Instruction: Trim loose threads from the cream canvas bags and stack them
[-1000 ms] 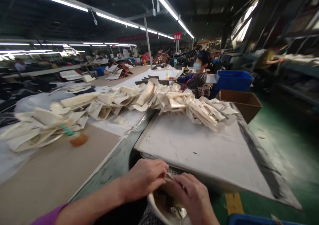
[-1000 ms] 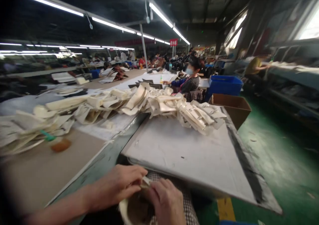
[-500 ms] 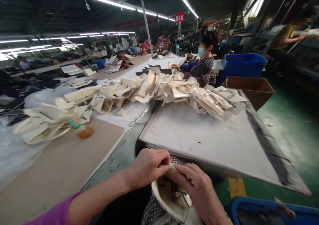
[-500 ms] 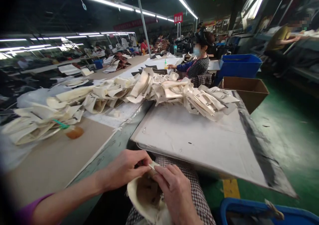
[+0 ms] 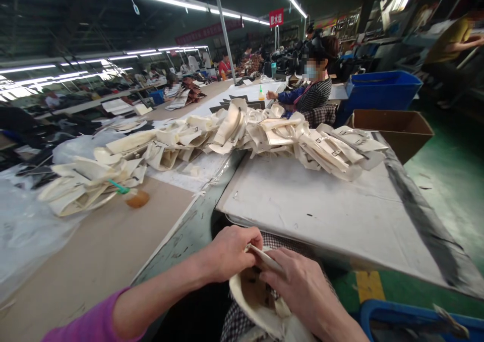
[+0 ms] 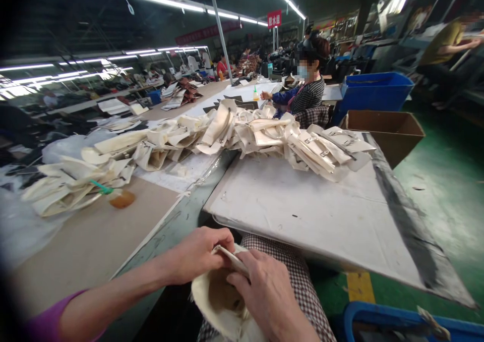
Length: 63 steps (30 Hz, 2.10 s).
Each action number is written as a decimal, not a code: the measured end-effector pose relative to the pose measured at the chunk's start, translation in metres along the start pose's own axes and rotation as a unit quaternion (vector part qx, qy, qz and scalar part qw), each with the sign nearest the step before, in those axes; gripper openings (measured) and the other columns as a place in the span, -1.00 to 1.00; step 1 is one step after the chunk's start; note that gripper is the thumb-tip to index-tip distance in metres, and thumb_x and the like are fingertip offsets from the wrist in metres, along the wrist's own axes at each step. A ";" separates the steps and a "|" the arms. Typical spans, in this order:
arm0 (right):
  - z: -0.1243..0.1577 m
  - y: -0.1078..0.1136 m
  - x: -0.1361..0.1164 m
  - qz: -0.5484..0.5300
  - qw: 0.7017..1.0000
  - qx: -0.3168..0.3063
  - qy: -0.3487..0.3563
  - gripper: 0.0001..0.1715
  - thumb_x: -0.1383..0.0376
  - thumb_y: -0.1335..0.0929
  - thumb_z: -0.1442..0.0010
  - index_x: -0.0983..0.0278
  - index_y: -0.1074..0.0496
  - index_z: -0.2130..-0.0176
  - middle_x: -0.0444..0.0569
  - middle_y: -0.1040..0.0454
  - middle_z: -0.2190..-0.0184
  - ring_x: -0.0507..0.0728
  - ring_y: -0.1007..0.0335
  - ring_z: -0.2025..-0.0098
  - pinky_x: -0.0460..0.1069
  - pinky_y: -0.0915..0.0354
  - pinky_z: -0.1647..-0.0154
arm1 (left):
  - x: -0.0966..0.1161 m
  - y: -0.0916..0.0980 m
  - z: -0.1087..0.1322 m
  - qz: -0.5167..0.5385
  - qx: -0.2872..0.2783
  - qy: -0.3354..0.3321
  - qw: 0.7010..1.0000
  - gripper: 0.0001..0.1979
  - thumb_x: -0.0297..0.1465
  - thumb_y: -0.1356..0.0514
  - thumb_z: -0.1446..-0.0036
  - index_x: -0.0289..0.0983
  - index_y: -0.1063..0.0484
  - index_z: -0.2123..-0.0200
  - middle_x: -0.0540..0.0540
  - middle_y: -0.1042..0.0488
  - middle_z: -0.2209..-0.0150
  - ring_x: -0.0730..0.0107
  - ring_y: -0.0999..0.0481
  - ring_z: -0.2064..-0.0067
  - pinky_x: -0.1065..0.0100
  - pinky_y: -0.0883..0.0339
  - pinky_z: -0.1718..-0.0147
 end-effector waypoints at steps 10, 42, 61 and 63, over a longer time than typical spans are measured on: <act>-0.015 -0.017 -0.002 0.141 0.990 -0.017 0.001 -0.84 0.34 -0.31 -0.27 0.20 -0.46 0.34 -0.13 -0.58 0.35 0.13 -0.52 0.31 -0.06 -0.08 0.43 | 0.000 0.001 -0.006 -0.133 0.005 0.000 0.991 -0.79 -0.56 -0.09 0.13 -0.19 -0.46 0.46 0.01 -0.59 0.41 0.23 -0.54 0.33 0.39 -0.10 0.47; 0.000 -0.004 -0.006 -0.033 0.989 0.117 0.081 -0.68 0.18 -0.21 -0.34 0.14 -0.52 0.23 -0.09 -0.55 0.38 0.07 -0.50 0.38 -0.12 -0.31 0.37 | -0.005 0.006 0.011 0.065 -0.026 0.003 0.998 -0.79 -0.40 -0.18 -0.01 -0.26 -0.48 0.23 -0.01 -0.56 0.24 0.34 -0.50 0.22 0.44 -0.29 0.27; 0.002 -0.010 0.003 -0.067 0.992 0.099 0.038 -0.80 0.26 -0.29 -0.29 0.14 -0.51 0.28 -0.17 -0.54 0.39 0.07 -0.46 0.35 -0.10 -0.26 0.34 | 0.002 0.007 0.019 -0.043 0.039 -0.062 0.996 -0.88 -0.43 -0.11 -0.18 -0.27 -0.44 0.36 0.02 -0.49 0.38 0.46 -0.42 0.35 0.50 -0.21 0.34; 0.005 -0.007 0.000 -0.058 0.994 0.082 0.045 -0.80 0.22 -0.28 -0.31 0.15 -0.49 0.26 -0.14 -0.55 0.32 0.10 -0.47 0.27 -0.08 -0.29 0.27 | 0.009 0.005 0.018 -0.054 0.033 -0.085 0.994 -0.89 -0.38 -0.13 -0.20 -0.26 -0.42 0.34 0.03 -0.47 0.35 0.46 -0.41 0.32 0.50 -0.20 0.32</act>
Point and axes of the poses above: each hand's wrist, its own z-axis away from the middle knuckle, its own y-axis out of the back of the hand, x = y × z, the point moved 10 cm from there along -z, towards the middle knuckle
